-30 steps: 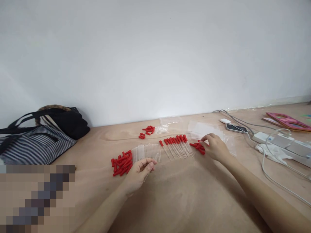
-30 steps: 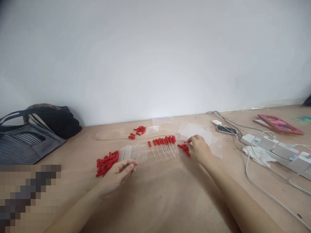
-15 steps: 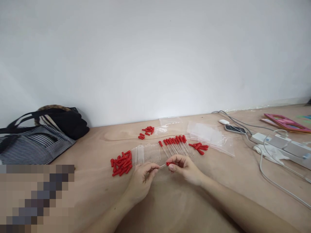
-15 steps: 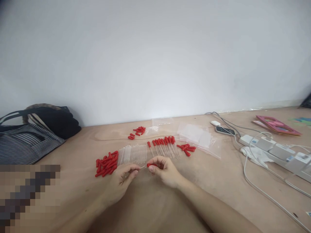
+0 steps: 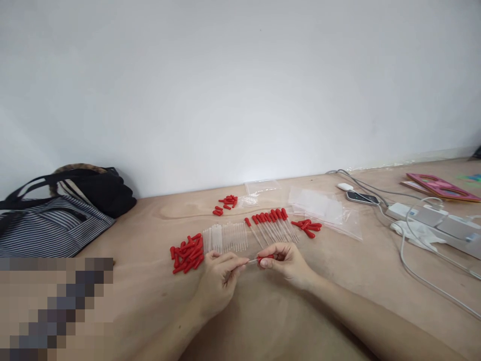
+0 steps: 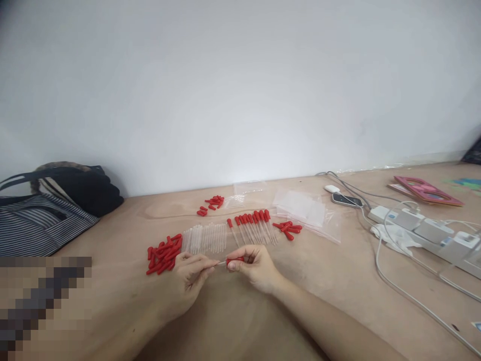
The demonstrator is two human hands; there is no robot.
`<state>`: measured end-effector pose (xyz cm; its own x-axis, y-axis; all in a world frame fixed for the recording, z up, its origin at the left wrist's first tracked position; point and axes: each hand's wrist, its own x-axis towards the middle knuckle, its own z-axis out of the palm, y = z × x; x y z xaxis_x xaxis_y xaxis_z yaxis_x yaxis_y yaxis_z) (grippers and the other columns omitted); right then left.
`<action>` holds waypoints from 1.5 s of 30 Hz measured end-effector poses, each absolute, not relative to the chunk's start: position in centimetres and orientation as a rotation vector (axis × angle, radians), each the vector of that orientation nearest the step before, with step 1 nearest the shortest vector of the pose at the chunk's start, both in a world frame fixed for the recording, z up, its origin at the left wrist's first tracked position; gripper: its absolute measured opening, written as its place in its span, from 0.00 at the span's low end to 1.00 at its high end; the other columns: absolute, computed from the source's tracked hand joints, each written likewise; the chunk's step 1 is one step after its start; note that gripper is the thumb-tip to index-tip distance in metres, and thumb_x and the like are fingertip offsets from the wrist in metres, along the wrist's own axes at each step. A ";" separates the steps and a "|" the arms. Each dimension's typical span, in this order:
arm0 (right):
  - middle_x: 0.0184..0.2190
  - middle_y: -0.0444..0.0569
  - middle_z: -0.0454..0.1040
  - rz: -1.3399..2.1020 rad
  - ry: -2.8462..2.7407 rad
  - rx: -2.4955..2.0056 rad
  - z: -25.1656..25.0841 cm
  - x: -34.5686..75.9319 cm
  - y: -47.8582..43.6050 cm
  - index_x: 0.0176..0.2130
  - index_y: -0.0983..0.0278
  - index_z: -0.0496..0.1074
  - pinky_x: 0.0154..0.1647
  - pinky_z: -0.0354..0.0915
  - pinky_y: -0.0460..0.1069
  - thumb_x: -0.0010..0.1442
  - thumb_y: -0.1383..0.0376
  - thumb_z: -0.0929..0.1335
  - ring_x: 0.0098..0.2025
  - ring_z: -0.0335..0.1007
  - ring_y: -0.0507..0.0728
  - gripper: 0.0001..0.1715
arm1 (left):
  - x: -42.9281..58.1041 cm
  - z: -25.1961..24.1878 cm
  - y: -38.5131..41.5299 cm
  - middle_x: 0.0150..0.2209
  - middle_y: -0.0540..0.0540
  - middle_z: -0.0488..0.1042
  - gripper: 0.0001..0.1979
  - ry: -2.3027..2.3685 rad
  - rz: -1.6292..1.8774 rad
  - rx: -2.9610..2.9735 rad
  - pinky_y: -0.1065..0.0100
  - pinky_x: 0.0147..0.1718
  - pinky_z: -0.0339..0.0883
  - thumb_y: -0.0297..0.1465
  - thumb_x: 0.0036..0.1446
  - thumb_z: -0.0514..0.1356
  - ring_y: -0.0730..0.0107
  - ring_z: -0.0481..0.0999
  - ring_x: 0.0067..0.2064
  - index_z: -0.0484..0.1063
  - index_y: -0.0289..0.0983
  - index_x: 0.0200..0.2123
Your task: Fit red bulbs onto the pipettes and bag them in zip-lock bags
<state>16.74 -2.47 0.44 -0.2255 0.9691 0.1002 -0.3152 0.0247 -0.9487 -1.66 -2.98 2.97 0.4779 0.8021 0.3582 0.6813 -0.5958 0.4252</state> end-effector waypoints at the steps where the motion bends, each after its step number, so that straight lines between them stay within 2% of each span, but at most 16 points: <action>1: 0.20 0.43 0.74 1.451 -1.169 -0.811 0.4 16.7 -2.5 0.24 0.64 0.74 0.26 0.65 0.46 0.37 0.63 0.74 0.22 0.67 0.49 0.11 | -1.7 3.0 -3.0 0.27 0.51 0.74 0.11 1.272 0.798 2.515 0.64 0.39 0.51 0.30 0.55 0.50 0.72 0.70 0.28 0.72 0.43 0.35; 5: 0.18 0.43 0.73 1.310 -1.267 -0.884 0.3 16.6 -2.7 0.25 0.64 0.75 0.20 0.63 0.44 0.39 0.63 0.73 0.19 0.65 0.48 0.09 | -1.6 2.9 -3.3 0.26 0.53 0.73 0.11 1.219 0.947 2.556 0.64 0.39 0.48 0.27 0.55 0.51 0.75 0.70 0.27 0.72 0.43 0.35; 13: 0.25 0.47 0.75 0.951 -1.592 -0.899 0.6 16.9 -3.1 0.28 0.64 0.74 0.29 0.65 0.46 0.47 0.65 0.69 0.28 0.70 0.52 0.05 | -1.0 2.1 -3.7 0.25 0.54 0.73 0.12 1.217 1.143 2.627 0.62 0.40 0.45 0.25 0.54 0.50 0.76 0.70 0.26 0.72 0.44 0.34; 17: 0.25 0.47 0.75 0.933 -1.607 -0.938 0.3 16.8 -3.2 0.27 0.65 0.73 0.28 0.65 0.46 0.47 0.64 0.69 0.27 0.70 0.52 0.06 | -0.7 1.9 -4.2 0.25 0.54 0.73 0.12 1.233 1.135 2.622 0.61 0.42 0.45 0.25 0.54 0.50 0.76 0.69 0.25 0.71 0.43 0.36; 21: 0.24 0.47 0.74 1.067 -1.523 -0.944 -0.1 16.6 -3.1 0.27 0.65 0.71 0.27 0.65 0.46 0.45 0.62 0.70 0.26 0.70 0.52 0.08 | -0.4 2.2 -4.5 0.25 0.53 0.73 0.12 1.237 1.054 2.589 0.60 0.43 0.46 0.26 0.54 0.50 0.75 0.70 0.26 0.71 0.42 0.36; 23: 0.25 0.46 0.74 1.170 -1.450 -0.925 -0.2 16.6 -2.9 0.32 0.64 0.70 0.29 0.66 0.46 0.43 0.62 0.71 0.27 0.71 0.52 0.14 | -0.2 2.5 -4.4 0.24 0.52 0.73 0.11 1.253 0.943 2.524 0.60 0.43 0.49 0.27 0.54 0.50 0.74 0.70 0.26 0.72 0.41 0.35; 27: 0.29 0.44 0.72 1.336 -1.408 -0.878 0.0 17.2 -2.2 0.48 0.61 0.59 0.29 0.66 0.47 0.38 0.64 0.73 0.26 0.70 0.51 0.37 | 0.0 2.6 -4.1 0.25 0.51 0.74 0.10 1.308 0.778 2.175 0.65 0.36 0.58 0.32 0.53 0.51 0.70 0.71 0.28 0.72 0.39 0.31; 29: 0.33 0.45 0.70 1.274 -1.430 -0.920 0.1 18.0 -1.7 0.49 0.60 0.57 0.26 0.65 0.46 0.37 0.65 0.74 0.25 0.68 0.49 0.40 | -0.1 2.7 -3.7 0.26 0.49 0.74 0.11 1.336 0.735 1.950 0.68 0.32 0.61 0.33 0.52 0.51 0.68 0.72 0.30 0.72 0.37 0.30; 32: 0.35 0.46 0.68 1.059 -1.421 -1.066 0.4 20.1 -0.5 0.46 0.61 0.60 0.22 0.62 0.44 0.38 0.65 0.73 0.22 0.63 0.47 0.36 | -0.3 2.9 -2.6 0.27 0.48 0.75 0.09 1.357 0.650 1.699 0.71 0.31 0.63 0.32 0.50 0.53 0.68 0.73 0.32 0.70 0.34 0.30; 37: 0.29 0.45 0.67 0.841 -1.267 -1.319 0.9 24.5 1.5 0.37 0.66 0.66 0.19 0.60 0.44 0.42 0.60 0.70 0.20 0.60 0.46 0.21 | 0.6 3.4 1.2 0.27 0.46 0.76 0.05 1.496 0.507 1.688 0.74 0.27 0.65 0.28 0.48 0.55 0.71 0.75 0.29 0.68 0.34 0.27; 41: 0.27 0.46 0.69 0.750 -1.188 -1.468 1.1 26.9 2.0 0.35 0.66 0.67 0.17 0.59 0.43 0.43 0.59 0.70 0.19 0.61 0.47 0.19 | 2.7 3.5 4.9 0.23 0.47 0.75 0.07 1.662 0.505 1.786 0.72 0.24 0.63 0.26 0.45 0.56 0.69 0.74 0.25 0.69 0.33 0.32; 45: 0.25 0.47 0.70 0.676 -1.181 -1.506 0.7 28.0 2.3 0.34 0.66 0.68 0.18 0.61 0.43 0.42 0.60 0.69 0.19 0.63 0.48 0.17 | 4.7 3.7 7.0 0.21 0.47 0.74 0.04 1.768 0.487 1.895 0.72 0.27 0.62 0.26 0.44 0.58 0.67 0.74 0.27 0.70 0.34 0.27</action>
<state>27.97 2.28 0.74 0.3510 0.9217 0.1650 0.3245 0.0455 -0.9448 4.74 6.99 3.67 0.0932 0.9928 -0.0751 0.8140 -0.0325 0.5800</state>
